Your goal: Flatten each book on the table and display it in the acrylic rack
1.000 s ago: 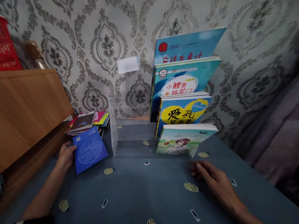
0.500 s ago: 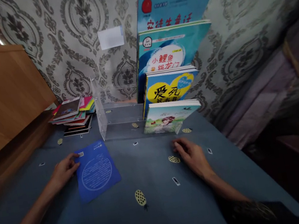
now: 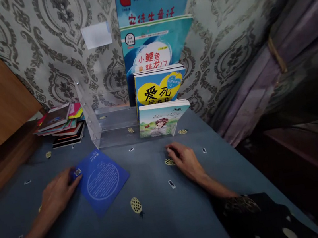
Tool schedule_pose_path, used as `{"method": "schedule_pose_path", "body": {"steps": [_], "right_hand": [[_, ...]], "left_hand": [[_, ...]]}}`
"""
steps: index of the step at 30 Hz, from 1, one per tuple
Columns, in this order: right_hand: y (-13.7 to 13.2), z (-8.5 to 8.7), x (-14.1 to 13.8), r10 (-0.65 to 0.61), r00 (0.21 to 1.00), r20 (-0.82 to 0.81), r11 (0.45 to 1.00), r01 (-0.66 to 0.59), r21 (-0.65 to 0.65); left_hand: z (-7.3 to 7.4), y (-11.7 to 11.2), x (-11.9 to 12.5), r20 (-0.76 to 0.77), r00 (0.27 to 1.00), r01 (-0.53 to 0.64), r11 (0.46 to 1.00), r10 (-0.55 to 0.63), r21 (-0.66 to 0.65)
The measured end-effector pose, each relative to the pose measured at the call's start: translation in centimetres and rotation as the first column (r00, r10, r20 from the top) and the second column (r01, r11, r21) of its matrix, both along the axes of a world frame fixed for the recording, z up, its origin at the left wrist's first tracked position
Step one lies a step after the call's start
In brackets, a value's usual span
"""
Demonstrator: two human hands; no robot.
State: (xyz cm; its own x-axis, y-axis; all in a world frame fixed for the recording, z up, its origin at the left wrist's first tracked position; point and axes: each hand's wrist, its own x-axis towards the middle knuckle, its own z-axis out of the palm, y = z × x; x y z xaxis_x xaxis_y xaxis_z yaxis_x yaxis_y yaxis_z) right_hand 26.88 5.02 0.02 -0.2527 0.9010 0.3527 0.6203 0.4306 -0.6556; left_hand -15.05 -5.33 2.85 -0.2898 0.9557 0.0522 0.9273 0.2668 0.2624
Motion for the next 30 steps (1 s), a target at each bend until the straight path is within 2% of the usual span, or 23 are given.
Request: {"method": "schedule_pose_path", "body": {"steps": [3, 8, 10, 14, 18, 23, 30], "right_hand": [[-0.1, 0.1, -0.1, 0.02, 0.999, 0.03, 0.999, -0.021, 0.031], [-0.1, 0.1, -0.1, 0.05, 0.998, 0.048, 0.997, -0.053, 0.054], [-0.1, 0.0, -0.1, 0.055, 0.997, 0.05, 0.996, -0.058, 0.061], [-0.2, -0.1, 0.0, 0.067, 0.996, 0.061, 0.995, -0.071, 0.066], [-0.2, -0.2, 0.0, 0.084, 0.994, 0.077, 0.993, -0.09, 0.078], [-0.2, -0.4, 0.1, 0.095, 0.992, 0.087, 0.991, -0.102, 0.081], [-0.7, -0.1, -0.4, 0.136, 0.986, 0.098, 0.987, -0.143, 0.068]], "left_hand": [[-0.1, 1.1, -0.1, -0.066, 0.995, 0.077, 0.996, -0.074, 0.045], [-0.7, 2.4, -0.2, -0.077, 0.983, 0.165, 0.986, -0.165, -0.007], [-0.8, 2.5, -0.3, -0.084, 0.984, 0.157, 0.987, -0.158, -0.02], [-0.8, 2.9, -0.8, -0.08, 0.995, 0.051, 0.997, -0.055, -0.054], [-0.7, 2.9, -0.6, 0.011, 0.998, 0.061, 0.994, -0.06, -0.094], [-0.5, 1.6, 2.4, 0.089, 0.981, 0.175, 0.983, -0.17, -0.054], [-0.4, 1.8, 9.8, 0.148, 0.936, 0.327, 0.945, -0.319, -0.028]]}}
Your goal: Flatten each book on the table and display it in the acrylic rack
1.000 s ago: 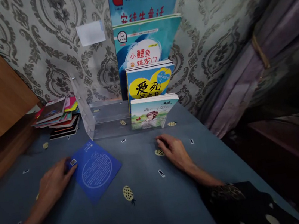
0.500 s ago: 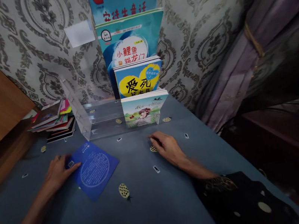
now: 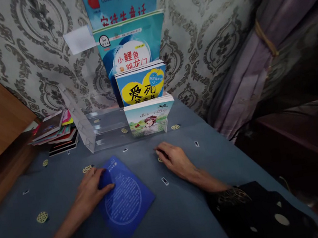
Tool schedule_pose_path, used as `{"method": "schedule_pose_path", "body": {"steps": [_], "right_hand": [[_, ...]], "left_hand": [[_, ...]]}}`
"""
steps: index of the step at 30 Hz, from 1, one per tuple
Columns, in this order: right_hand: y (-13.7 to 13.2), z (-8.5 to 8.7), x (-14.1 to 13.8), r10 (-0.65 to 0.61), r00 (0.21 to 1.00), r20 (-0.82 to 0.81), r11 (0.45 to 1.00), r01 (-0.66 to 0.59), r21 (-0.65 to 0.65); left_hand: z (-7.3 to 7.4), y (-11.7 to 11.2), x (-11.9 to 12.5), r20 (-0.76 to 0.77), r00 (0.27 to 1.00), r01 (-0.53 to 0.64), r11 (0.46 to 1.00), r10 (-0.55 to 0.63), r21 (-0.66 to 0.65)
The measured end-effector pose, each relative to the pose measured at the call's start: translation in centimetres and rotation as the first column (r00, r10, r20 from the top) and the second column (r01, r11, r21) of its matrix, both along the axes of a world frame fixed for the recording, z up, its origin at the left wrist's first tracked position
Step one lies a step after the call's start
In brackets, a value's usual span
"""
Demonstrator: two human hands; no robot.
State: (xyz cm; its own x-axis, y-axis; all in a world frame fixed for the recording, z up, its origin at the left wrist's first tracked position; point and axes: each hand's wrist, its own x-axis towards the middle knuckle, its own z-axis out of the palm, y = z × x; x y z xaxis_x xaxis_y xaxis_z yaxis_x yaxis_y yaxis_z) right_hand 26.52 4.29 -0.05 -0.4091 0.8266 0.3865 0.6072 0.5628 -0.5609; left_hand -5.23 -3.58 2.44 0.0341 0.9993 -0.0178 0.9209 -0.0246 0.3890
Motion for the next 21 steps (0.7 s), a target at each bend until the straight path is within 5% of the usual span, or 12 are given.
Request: {"method": "schedule_pose_path", "body": {"steps": [4, 12, 16, 21], "right_hand": [[-0.5, 0.3, -0.1, 0.037, 0.999, 0.019, 0.999, -0.037, -0.003], [-1.7, 0.4, -1.1, 0.141, 0.985, 0.098, 0.99, -0.143, 0.018], [-2.7, 0.3, -2.0, 0.21, 0.969, 0.133, 0.975, -0.217, 0.046], [-2.9, 0.5, -1.8, 0.222, 0.97, 0.096, 0.974, -0.225, 0.031]], "left_hand": [[0.3, -0.1, 1.9, 0.025, 0.997, 0.069, 0.997, -0.069, 0.027], [0.4, -4.6, -2.1, 0.044, 0.998, -0.059, 0.992, 0.054, 0.112], [0.7, -5.6, 0.0, 0.172, 0.985, -0.04, 0.992, 0.02, 0.116], [2.0, -4.1, 3.4, 0.38, 0.925, 0.018, 1.0, -0.016, -0.001]]}}
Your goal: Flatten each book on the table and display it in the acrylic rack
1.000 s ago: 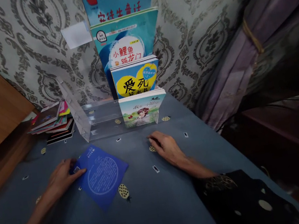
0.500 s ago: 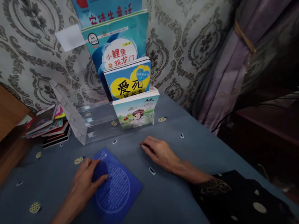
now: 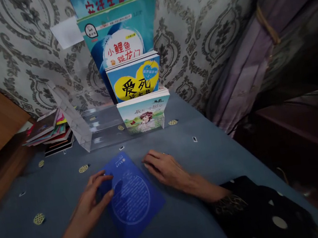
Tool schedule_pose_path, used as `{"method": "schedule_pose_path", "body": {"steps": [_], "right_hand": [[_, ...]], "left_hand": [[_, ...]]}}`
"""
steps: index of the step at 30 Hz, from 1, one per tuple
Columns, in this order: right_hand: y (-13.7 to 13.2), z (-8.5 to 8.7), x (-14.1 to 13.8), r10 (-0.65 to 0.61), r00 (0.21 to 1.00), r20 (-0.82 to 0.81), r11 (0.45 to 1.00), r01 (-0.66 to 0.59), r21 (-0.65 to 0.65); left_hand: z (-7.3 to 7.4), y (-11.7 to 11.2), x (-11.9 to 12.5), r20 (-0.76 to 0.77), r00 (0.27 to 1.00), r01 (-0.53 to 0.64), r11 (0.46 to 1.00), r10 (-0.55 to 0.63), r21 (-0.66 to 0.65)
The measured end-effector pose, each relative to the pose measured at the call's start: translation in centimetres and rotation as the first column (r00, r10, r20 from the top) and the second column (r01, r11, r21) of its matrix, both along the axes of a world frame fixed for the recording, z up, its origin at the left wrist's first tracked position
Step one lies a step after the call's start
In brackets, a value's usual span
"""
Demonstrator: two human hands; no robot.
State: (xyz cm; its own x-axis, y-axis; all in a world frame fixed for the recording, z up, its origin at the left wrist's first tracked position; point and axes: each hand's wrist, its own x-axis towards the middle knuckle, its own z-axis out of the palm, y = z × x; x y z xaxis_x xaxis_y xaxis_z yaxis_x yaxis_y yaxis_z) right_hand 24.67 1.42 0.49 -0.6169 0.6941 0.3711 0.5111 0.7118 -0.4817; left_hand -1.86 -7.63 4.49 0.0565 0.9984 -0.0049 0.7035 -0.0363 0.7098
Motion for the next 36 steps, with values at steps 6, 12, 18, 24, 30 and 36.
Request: {"method": "schedule_pose_path", "body": {"steps": [6, 12, 18, 24, 30, 36], "right_hand": [[0.2, 0.4, 0.5, -0.05, 0.998, 0.032, 0.999, 0.05, 0.002], [0.7, 0.8, 1.1, -0.168, 0.971, 0.172, 0.985, 0.159, 0.07], [0.9, 0.8, 1.3, -0.196, 0.947, 0.254, 0.979, 0.173, 0.11], [-0.1, 0.0, 0.3, -0.01, 0.987, 0.16, 0.994, -0.008, 0.109], [-0.2, -0.8, 0.0, 0.088, 0.982, 0.165, 0.993, -0.101, 0.068], [0.0, -0.6, 0.1, 0.084, 0.978, 0.189, 0.996, -0.086, 0.004]], "left_hand": [[1.2, 2.4, 3.8, 0.235, 0.961, 0.161, 0.985, -0.143, -0.059], [0.8, 3.9, 6.5, 0.226, 0.928, 0.306, 0.952, -0.297, -0.006], [-1.3, 3.6, 7.6, -0.183, 0.912, 0.395, 0.907, -0.367, 0.148], [-4.7, 3.3, 7.3, -0.631, 0.757, 0.454, 0.832, -0.171, 0.319], [-5.1, 4.2, 7.2, -0.681, 0.719, 0.462, 0.829, -0.14, 0.317], [-5.0, 4.7, 7.4, -0.683, 0.715, 0.461, 0.836, -0.151, 0.298]]}}
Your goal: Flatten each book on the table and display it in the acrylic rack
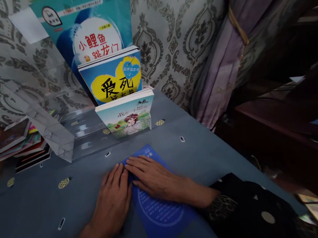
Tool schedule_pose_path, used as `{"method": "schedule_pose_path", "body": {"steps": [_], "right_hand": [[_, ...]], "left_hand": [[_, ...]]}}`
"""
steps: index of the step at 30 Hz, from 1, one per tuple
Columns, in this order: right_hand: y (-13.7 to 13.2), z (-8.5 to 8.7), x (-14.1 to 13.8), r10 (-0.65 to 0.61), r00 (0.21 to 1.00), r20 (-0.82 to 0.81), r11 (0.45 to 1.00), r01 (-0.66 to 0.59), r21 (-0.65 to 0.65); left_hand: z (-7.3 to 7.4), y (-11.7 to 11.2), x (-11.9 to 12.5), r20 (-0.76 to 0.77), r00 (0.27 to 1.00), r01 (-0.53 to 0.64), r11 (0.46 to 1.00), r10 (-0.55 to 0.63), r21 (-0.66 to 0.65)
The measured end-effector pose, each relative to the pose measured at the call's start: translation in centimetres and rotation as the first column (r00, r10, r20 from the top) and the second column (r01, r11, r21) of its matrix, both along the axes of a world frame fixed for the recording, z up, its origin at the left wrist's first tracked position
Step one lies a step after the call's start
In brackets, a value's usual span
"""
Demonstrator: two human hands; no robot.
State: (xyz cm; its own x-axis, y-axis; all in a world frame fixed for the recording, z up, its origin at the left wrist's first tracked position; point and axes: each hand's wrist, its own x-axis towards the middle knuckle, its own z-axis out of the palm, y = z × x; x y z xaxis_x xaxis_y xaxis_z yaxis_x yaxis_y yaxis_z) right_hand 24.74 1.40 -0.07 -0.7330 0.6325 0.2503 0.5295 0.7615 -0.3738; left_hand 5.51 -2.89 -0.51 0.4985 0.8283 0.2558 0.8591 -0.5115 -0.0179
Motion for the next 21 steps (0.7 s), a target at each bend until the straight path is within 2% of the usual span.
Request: {"method": "schedule_pose_path", "body": {"steps": [15, 21], "right_hand": [[0.2, -0.1, 1.0, -0.209, 0.976, 0.055, 0.978, 0.207, 0.037], [0.5, -0.9, 2.2, -0.308, 0.949, 0.062, 0.951, 0.305, 0.057]], "left_hand": [[0.4, 1.5, 1.0, 0.013, 0.999, 0.043, 0.999, -0.042, -0.022], [0.5, 1.5, 1.0, 0.022, 0.999, 0.04, 0.998, -0.039, -0.041]]}}
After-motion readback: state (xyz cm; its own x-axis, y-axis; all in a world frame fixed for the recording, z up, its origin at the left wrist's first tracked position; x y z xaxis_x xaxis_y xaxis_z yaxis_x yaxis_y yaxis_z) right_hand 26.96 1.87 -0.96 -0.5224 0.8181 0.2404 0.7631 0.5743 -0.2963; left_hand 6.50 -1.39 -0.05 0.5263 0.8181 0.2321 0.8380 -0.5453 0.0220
